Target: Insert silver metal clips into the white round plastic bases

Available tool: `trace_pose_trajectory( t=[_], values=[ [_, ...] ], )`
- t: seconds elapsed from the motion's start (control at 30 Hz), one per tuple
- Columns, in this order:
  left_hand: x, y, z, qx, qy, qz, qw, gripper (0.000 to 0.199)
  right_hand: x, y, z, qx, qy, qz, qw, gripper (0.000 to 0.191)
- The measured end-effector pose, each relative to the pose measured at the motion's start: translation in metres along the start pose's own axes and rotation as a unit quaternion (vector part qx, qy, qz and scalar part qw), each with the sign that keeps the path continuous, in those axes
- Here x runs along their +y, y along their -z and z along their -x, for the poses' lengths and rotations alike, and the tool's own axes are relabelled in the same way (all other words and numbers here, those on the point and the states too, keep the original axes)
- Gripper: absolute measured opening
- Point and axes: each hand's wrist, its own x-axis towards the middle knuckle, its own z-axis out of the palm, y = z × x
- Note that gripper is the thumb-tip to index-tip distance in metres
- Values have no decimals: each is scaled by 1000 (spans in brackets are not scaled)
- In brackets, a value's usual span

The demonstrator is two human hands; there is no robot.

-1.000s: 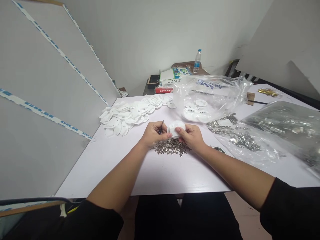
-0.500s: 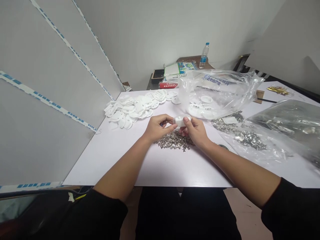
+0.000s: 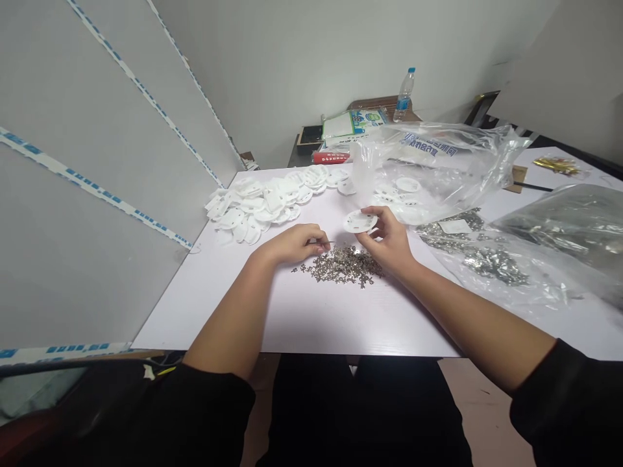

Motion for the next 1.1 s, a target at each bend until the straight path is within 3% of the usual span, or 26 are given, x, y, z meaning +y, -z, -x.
trace_pose_trajectory(
  t=[0.2, 0.37, 0.5, 0.63, 0.9, 1.1],
  values=[
    [-7, -1, 0, -30, 59, 20, 998, 18, 1, 0, -1, -1, 3, -11, 1000, 40],
    [-4, 12, 7, -26, 81, -25, 996, 18, 2, 0, -1, -3, 6, -19, 1000, 43],
    [-3, 24, 17, -72, 130, -28, 989, 22, 2, 0, -1, -8, 0, -21, 1000, 42],
    [-4, 22, 18, -111, 171, -24, 979, 21, 2, -1, -1, -8, 2, -26, 1000, 42],
    [-5, 16, 14, -122, 129, -13, 984, 8, -1, 0, 0, -15, -9, -25, 1000, 41],
    [0, 20, 17, -115, 133, -10, 984, 5, 0, 1, 0, -16, -3, -32, 999, 42]
  ],
)
